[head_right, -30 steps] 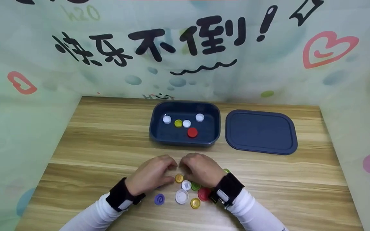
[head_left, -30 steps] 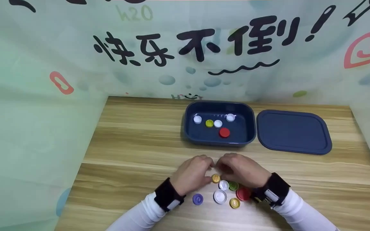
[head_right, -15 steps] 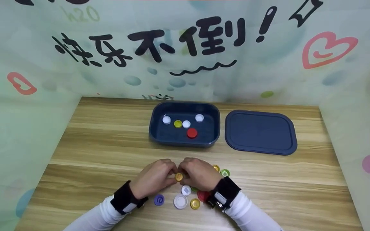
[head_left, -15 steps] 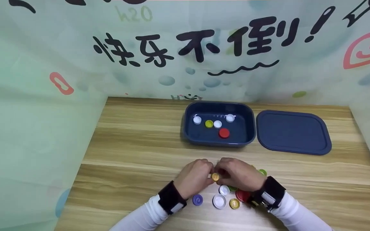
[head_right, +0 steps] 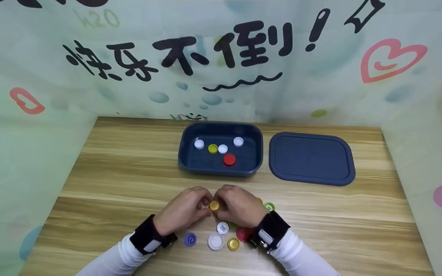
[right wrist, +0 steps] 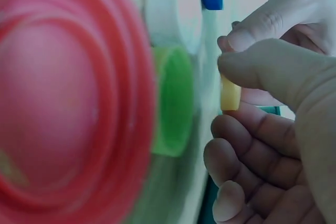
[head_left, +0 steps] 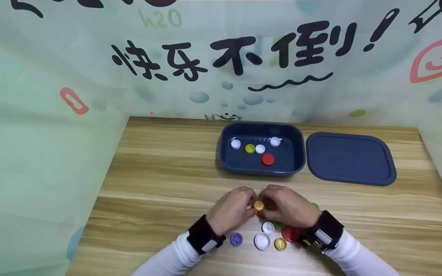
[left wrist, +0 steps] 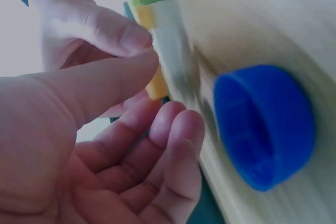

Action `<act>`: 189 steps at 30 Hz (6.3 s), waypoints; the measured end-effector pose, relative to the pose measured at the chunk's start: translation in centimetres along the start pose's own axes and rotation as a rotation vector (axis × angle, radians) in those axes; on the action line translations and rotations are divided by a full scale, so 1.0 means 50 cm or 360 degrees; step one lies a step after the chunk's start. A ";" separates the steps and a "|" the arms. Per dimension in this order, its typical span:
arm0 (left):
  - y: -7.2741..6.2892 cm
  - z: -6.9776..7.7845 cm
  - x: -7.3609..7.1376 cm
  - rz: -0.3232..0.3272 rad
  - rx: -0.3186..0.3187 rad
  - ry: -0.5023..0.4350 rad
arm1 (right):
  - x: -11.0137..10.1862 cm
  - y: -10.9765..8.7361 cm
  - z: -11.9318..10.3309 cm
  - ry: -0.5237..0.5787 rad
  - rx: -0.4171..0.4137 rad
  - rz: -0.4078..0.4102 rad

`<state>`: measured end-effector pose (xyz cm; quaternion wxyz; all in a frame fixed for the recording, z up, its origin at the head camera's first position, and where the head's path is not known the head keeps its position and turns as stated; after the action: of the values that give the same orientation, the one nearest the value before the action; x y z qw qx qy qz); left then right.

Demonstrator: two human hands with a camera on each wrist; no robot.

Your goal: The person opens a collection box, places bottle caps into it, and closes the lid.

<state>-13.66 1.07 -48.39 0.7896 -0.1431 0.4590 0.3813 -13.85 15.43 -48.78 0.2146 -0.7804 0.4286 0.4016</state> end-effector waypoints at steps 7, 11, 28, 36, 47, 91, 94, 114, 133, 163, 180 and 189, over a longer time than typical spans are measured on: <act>0.018 0.017 -0.027 0.0198 0.0058 -0.0154 | -0.045 -0.004 -0.004 0.0101 0.0068 0.0156; 0.043 0.027 -0.051 0.0336 0.0075 -0.0251 | -0.082 -0.006 -0.003 0.0107 0.0106 0.0350; 0.174 0.028 -0.066 0.0503 -0.0148 -0.0961 | -0.185 0.006 0.060 0.0198 0.0460 0.0865; 0.199 0.021 -0.052 0.0434 -0.0079 -0.1059 | -0.188 0.008 0.086 0.0243 0.0569 0.0851; 0.172 0.034 -0.058 0.0464 0.0062 -0.0894 | -0.204 -0.039 0.081 0.0149 0.0505 0.0857; 0.163 0.092 0.049 0.0026 0.0149 -0.0054 | -0.135 -0.100 0.079 -0.0087 0.0475 0.0419; 0.161 0.095 0.029 0.0120 0.0166 -0.0132 | -0.149 -0.097 0.069 -0.0030 0.0477 0.0465; 0.198 0.048 -0.040 0.0633 -0.0035 -0.0794 | -0.204 -0.031 0.055 0.0037 0.0417 0.0865; 0.205 0.030 -0.038 0.0436 -0.0173 -0.0690 | -0.205 -0.015 0.097 0.0066 0.0602 0.0771; 0.184 0.117 0.121 -0.0211 0.0240 0.0076 | -0.136 -0.181 0.160 -0.0066 0.0620 0.0071; 0.183 0.124 0.124 -0.0196 0.0246 0.0170 | -0.116 -0.162 0.142 -0.0002 0.0603 0.0149; 0.175 0.117 0.036 0.0064 0.0193 -0.0045 | -0.170 -0.130 0.082 -0.0037 0.0419 0.0449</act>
<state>-15.95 11.12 -45.69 0.7955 -0.0804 0.4727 0.3706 -12.84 25.95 -44.37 0.2613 -0.6730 0.5800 0.3773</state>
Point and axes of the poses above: each hand's wrist, its own y-axis towards the middle knuckle, its own x-axis out of the palm, z = x × y, the point moved 6 cm from there along y, towards the middle knuckle, and after that the axes turned 10 degrees about x, right-handed, at the moved point
